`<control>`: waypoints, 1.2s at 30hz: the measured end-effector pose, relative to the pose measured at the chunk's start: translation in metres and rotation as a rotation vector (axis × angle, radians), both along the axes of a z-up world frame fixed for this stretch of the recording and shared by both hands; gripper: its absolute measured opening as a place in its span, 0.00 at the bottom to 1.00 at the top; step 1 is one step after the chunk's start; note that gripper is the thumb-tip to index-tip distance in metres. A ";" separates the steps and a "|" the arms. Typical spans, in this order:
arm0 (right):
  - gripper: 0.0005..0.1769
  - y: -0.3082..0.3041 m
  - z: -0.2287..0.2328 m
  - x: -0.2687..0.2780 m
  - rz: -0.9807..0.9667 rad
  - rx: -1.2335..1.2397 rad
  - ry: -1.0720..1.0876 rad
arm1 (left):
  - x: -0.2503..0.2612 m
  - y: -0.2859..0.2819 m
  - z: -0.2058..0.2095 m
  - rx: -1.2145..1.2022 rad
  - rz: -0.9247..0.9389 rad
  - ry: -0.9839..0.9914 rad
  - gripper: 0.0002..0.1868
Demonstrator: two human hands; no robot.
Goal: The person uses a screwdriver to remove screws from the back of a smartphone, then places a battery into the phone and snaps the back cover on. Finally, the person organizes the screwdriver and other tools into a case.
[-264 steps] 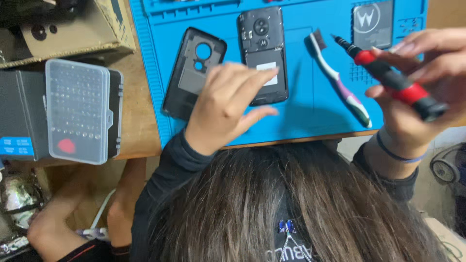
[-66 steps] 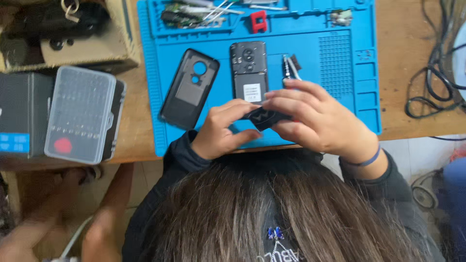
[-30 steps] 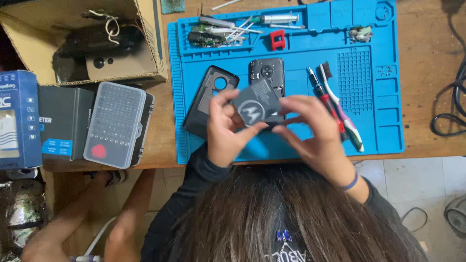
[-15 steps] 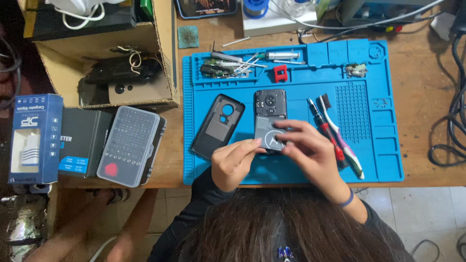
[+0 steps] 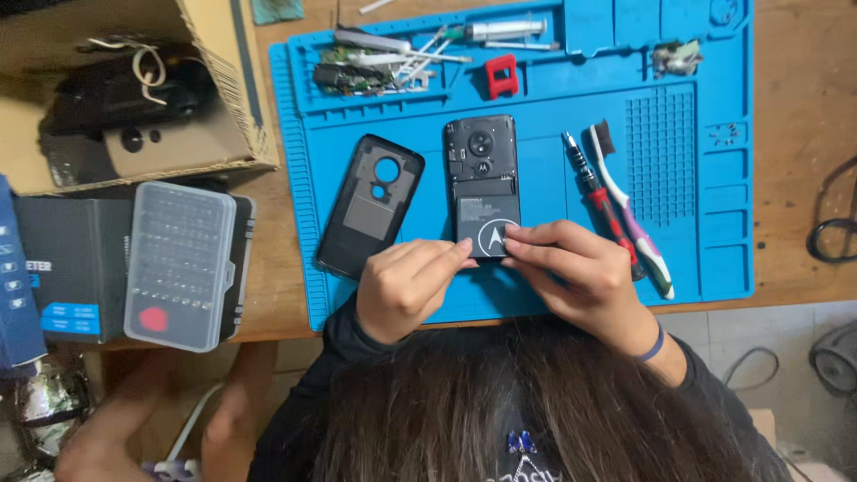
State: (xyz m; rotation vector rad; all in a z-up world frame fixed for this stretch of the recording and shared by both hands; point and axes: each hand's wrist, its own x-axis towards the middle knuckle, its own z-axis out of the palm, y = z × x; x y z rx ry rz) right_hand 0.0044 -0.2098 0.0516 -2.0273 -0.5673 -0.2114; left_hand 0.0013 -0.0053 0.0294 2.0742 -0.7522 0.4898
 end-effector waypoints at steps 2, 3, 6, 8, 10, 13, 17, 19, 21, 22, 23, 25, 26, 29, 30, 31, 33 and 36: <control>0.07 0.001 0.002 0.003 0.010 0.003 0.023 | 0.002 0.001 0.000 0.033 0.006 0.025 0.07; 0.07 0.001 0.002 0.004 0.009 -0.012 0.023 | 0.003 0.001 -0.001 0.050 0.014 0.029 0.06; 0.07 0.001 0.002 0.010 0.010 -0.006 0.028 | 0.008 0.000 0.000 0.074 0.019 0.060 0.06; 0.08 0.002 0.001 0.013 0.014 0.013 0.033 | 0.010 -0.001 0.001 0.080 0.018 0.086 0.06; 0.08 0.001 0.000 0.015 0.023 0.000 0.027 | 0.011 -0.002 -0.001 0.091 0.024 0.083 0.05; 0.07 0.000 0.001 0.016 0.013 -0.037 0.029 | 0.010 -0.001 -0.002 0.098 0.012 0.093 0.05; 0.05 -0.003 0.004 0.016 -0.003 -0.062 0.096 | 0.008 -0.002 -0.003 0.126 0.023 0.090 0.05; 0.05 -0.003 0.005 0.016 -0.010 -0.079 0.118 | 0.008 -0.003 -0.003 0.151 0.032 0.080 0.04; 0.05 -0.003 0.000 0.015 -0.011 -0.078 0.101 | 0.007 -0.003 -0.005 0.164 0.036 0.061 0.04; 0.06 -0.003 -0.003 0.015 -0.014 -0.077 0.085 | 0.008 -0.003 -0.007 0.176 0.039 0.042 0.04; 0.06 -0.003 -0.003 0.015 -0.016 -0.079 0.084 | 0.009 -0.003 -0.006 0.174 0.037 0.040 0.04; 0.05 -0.001 -0.005 0.015 -0.014 -0.096 0.066 | 0.011 -0.004 -0.006 0.200 0.071 0.021 0.03; 0.05 -0.001 -0.004 0.016 -0.014 -0.097 0.066 | 0.011 -0.004 -0.007 0.199 0.071 0.021 0.03; 0.05 0.002 -0.002 0.015 -0.009 -0.125 0.053 | 0.010 -0.004 -0.009 0.216 0.065 0.020 0.04; 0.05 0.003 -0.002 0.015 -0.014 -0.142 0.050 | 0.010 -0.004 -0.010 0.214 0.061 0.032 0.05; 0.05 0.004 -0.001 0.015 -0.019 -0.159 0.046 | 0.010 -0.004 -0.010 0.213 0.056 0.045 0.05; 0.05 0.003 -0.004 0.014 -0.023 -0.171 0.047 | 0.009 -0.004 -0.011 0.214 0.049 0.073 0.07; 0.05 0.002 -0.007 0.013 -0.027 -0.189 0.048 | 0.010 -0.004 -0.010 0.219 0.039 0.111 0.09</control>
